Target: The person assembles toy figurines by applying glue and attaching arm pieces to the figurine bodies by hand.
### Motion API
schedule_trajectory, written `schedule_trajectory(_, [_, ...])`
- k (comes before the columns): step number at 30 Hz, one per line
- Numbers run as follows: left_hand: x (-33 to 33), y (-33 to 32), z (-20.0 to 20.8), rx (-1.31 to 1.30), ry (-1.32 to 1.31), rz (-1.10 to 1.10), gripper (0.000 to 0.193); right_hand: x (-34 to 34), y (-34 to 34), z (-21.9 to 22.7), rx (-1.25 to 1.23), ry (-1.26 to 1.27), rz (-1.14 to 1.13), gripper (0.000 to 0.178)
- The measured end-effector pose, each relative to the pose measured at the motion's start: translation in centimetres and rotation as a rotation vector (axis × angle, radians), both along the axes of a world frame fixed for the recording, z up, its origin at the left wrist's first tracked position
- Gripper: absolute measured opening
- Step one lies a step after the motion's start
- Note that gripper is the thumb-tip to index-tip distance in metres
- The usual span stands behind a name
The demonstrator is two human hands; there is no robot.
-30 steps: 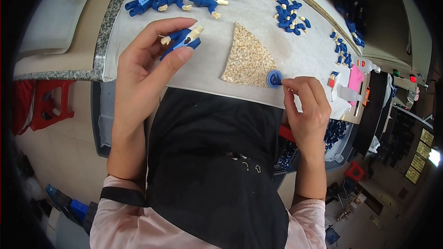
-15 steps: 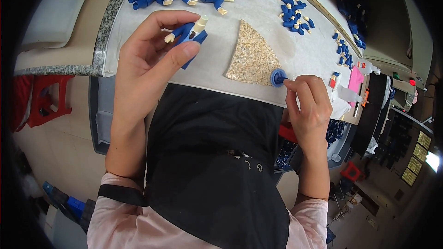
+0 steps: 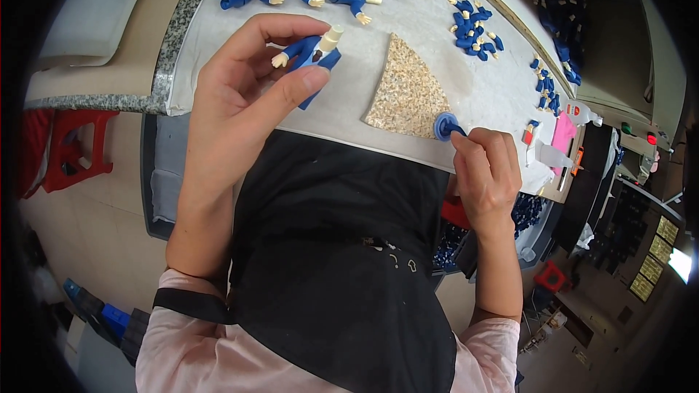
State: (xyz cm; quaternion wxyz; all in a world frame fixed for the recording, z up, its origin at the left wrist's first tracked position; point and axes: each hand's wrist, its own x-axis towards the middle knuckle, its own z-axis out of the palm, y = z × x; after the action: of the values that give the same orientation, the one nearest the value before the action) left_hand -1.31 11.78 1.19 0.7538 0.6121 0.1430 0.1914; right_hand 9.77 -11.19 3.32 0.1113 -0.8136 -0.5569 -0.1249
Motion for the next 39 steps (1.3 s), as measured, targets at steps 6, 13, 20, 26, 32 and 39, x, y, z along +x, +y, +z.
schedule_trajectory(6, [-0.1, 0.0, -0.2, -0.016, -0.023, -0.024, 0.029, 0.1, 0.0, 0.1, -0.002, 0.028, 0.04, 0.027])
schedule_trajectory(13, [-0.1, 0.0, -0.4, -0.034, -0.044, -0.018, 0.029, 0.2, 0.0, 0.6, 0.03, 0.025, 0.005, 0.026])
schedule_trajectory(20, [-0.1, -0.2, -0.3, -0.038, -0.037, -0.006, 0.028, 0.3, -0.1, 0.6, -0.005, 0.034, 0.042, 0.025])
schedule_trajectory(26, [-0.1, -0.2, -0.6, -0.07, -0.052, -0.041, 0.029, 0.5, 0.1, 0.3, -0.008, 0.041, 0.074, 0.023])
schedule_trajectory(32, [-0.2, -0.9, -0.5, -0.271, -0.063, -0.103, 0.031, 0.6, 0.2, 0.7, -0.019, 0.06, 0.059, 0.025])
schedule_trajectory(39, [0.0, -2.2, -0.6, -0.441, -0.04, -0.22, 0.032, 0.7, 0.5, 0.6, -0.004, 0.037, 0.061, 0.025])
